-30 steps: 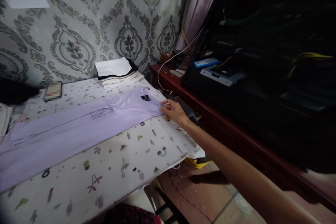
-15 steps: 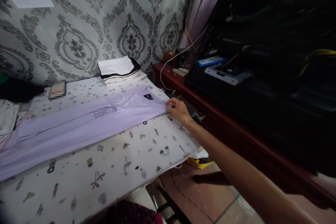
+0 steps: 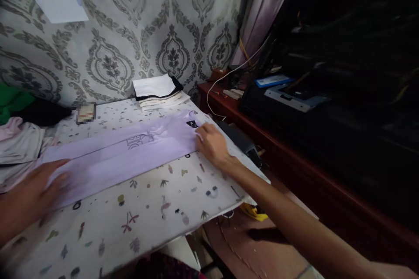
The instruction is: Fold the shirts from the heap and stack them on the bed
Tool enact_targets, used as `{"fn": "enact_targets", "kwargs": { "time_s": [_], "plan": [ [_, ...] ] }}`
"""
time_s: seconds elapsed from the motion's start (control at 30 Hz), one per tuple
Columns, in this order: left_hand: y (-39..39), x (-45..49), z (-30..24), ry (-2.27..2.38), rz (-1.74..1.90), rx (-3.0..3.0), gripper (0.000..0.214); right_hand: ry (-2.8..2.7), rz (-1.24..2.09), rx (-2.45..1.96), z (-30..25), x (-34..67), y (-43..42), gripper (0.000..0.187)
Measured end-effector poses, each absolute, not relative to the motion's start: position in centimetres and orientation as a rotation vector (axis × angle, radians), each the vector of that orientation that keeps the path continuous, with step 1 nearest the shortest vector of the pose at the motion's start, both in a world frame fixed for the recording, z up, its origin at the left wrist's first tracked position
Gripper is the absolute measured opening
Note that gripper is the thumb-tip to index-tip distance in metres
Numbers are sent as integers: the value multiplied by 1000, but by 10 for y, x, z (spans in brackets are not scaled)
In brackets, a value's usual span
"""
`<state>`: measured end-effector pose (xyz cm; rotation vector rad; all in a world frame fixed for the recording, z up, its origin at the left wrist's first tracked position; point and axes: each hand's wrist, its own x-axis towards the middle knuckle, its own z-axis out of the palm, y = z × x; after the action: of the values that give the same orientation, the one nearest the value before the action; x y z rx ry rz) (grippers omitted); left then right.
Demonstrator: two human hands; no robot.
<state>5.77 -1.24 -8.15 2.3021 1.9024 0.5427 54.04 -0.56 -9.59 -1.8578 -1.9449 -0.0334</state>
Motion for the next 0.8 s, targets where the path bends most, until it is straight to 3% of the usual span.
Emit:
{"fn": "enact_targets", "kwargs": {
  "time_s": [0.2,0.4,0.8],
  "plan": [
    [20,163,-102,1359,277,2772,60,-2339,89,-1602,-103,474,49,51],
    [36,173,-132,1165,131,2943,56,-2353,244,-1712,-121,466,72,69],
    [36,170,-134,1149,186,3000,55,-2342,233,-1707,-119,482,70,67]
  ]
}}
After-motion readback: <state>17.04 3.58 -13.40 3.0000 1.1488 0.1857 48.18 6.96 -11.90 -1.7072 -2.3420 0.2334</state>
